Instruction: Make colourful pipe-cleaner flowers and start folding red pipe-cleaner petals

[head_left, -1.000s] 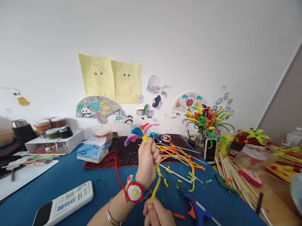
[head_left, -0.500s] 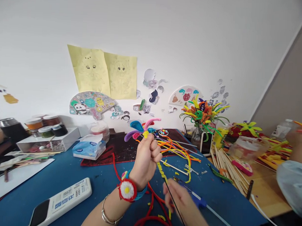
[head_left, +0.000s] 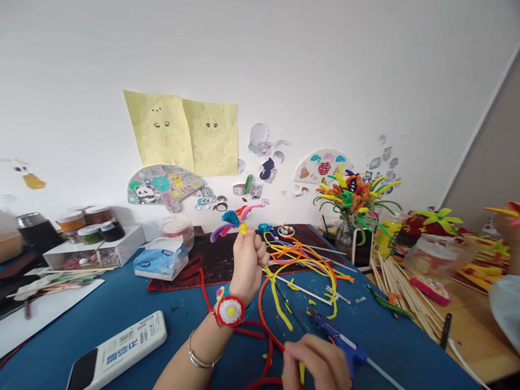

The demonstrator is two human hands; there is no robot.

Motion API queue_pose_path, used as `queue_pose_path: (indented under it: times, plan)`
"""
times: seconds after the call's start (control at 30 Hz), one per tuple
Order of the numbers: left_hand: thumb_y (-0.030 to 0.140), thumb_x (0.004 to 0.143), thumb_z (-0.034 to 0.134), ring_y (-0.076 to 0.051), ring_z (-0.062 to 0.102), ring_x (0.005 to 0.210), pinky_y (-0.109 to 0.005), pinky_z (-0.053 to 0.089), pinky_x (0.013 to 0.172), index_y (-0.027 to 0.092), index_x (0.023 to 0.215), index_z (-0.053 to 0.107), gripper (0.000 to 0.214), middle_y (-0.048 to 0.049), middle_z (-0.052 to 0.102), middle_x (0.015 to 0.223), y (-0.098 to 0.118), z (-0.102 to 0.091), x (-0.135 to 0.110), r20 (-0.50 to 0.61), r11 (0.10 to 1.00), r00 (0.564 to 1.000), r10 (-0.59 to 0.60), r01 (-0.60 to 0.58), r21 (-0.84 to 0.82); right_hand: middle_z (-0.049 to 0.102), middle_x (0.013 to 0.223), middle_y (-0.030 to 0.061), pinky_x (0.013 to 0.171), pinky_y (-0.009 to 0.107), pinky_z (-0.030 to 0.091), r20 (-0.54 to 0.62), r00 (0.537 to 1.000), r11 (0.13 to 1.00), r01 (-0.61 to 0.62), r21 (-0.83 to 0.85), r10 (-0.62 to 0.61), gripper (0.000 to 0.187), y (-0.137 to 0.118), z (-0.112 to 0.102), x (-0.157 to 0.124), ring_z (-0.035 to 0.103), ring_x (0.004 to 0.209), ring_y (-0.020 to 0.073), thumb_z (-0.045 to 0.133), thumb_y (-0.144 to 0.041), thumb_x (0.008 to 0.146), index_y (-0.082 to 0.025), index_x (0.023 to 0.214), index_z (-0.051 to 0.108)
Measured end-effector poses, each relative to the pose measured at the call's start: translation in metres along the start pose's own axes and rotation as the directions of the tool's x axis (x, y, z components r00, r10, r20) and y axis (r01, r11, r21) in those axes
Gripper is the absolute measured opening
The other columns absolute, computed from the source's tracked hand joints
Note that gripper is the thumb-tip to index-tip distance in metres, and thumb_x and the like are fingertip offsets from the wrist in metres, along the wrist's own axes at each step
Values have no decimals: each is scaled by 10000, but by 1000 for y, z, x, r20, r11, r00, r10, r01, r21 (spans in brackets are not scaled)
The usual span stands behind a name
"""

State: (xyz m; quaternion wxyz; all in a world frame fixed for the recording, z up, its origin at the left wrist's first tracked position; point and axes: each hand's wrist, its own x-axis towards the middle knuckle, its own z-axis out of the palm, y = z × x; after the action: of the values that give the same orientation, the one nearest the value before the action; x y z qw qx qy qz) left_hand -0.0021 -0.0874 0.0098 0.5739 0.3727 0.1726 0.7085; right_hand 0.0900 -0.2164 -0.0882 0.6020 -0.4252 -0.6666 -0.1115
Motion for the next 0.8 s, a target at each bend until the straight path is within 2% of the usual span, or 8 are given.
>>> queue_pose_path:
  times: [0.07, 0.17, 0.27, 0.37, 0.5, 0.6, 0.67, 0.8]
  plan:
    - [285, 822, 575, -29, 125, 377, -159, 102, 353, 206, 660, 282, 344, 110, 190, 509, 1, 0, 0, -3, 1000, 1000, 6, -6, 8, 635, 911, 112, 675, 340, 513, 20, 999, 997, 27, -77, -26, 250, 9, -8, 9, 623, 798, 229, 625, -148, 771, -213, 1012, 619]
    - [306, 789, 620, -23, 140, 365, -155, 103, 351, 204, 657, 286, 373, 114, 213, 503, 0, 0, 0, -9, 1000, 1000, 6, -6, 11, 663, 913, 98, 700, 312, 534, 167, 985, 998, 41, -37, -34, 248, 14, -7, 17, 640, 830, 209, 553, -170, 842, -196, 1082, 612]
    - [331, 784, 627, -20, 152, 357, -151, 110, 349, 204, 662, 293, 377, 117, 222, 501, -1, -2, 1, -16, 1000, 1000, -1, 1, 15, 695, 830, 59, 690, 271, 539, 225, 974, 999, 21, 37, -29, 222, 14, -5, 25, 655, 765, 170, 476, -131, 884, -191, 1031, 631]
    - [344, 783, 627, -20, 158, 354, -149, 108, 348, 206, 670, 296, 376, 118, 227, 501, -2, -4, 2, -19, 999, 1000, 1, 0, 33, 699, 828, 54, 707, 276, 539, 256, 966, 999, 28, 29, -35, 213, 19, -11, 34, 657, 768, 171, 472, -139, 888, -192, 976, 658]
    - [372, 787, 618, -21, 149, 352, -151, 97, 346, 210, 668, 281, 393, 121, 216, 494, -4, -6, 3, 4, 997, 999, -40, 39, 59, 692, 919, 59, 781, 298, 523, 337, 941, 1000, 26, -4, -23, 216, 43, -24, 47, 647, 864, 182, 483, -186, 894, -209, 1017, 660]
    - [363, 806, 597, -23, 128, 356, -158, 88, 347, 209, 666, 280, 379, 118, 196, 496, -7, -5, 1, 61, 989, 989, -136, 132, 63, 686, 933, 57, 804, 316, 506, 385, 923, 1000, -19, -18, 24, 211, 68, -26, 55, 639, 881, 187, 459, -215, 907, -219, 975, 659]
    - [338, 809, 599, -25, 107, 362, -163, 80, 348, 207, 663, 285, 370, 117, 169, 500, -9, -3, -1, 107, 971, 965, -241, 238, 34, 683, 906, 51, 769, 306, 505, 419, 905, 997, -81, -10, 77, 191, 81, -21, 57, 640, 852, 185, 460, -242, 907, -221, 906, 650]
    - [287, 811, 604, -32, 78, 379, -171, 66, 350, 203, 654, 286, 365, 113, 123, 517, -13, 2, -8, 146, 902, 901, -409, 423, -85, 656, 834, 49, 706, 281, 486, 431, 885, 974, -220, 52, 177, 173, 82, 1, 46, 617, 777, 173, 447, -264, 907, -200, 839, 593]
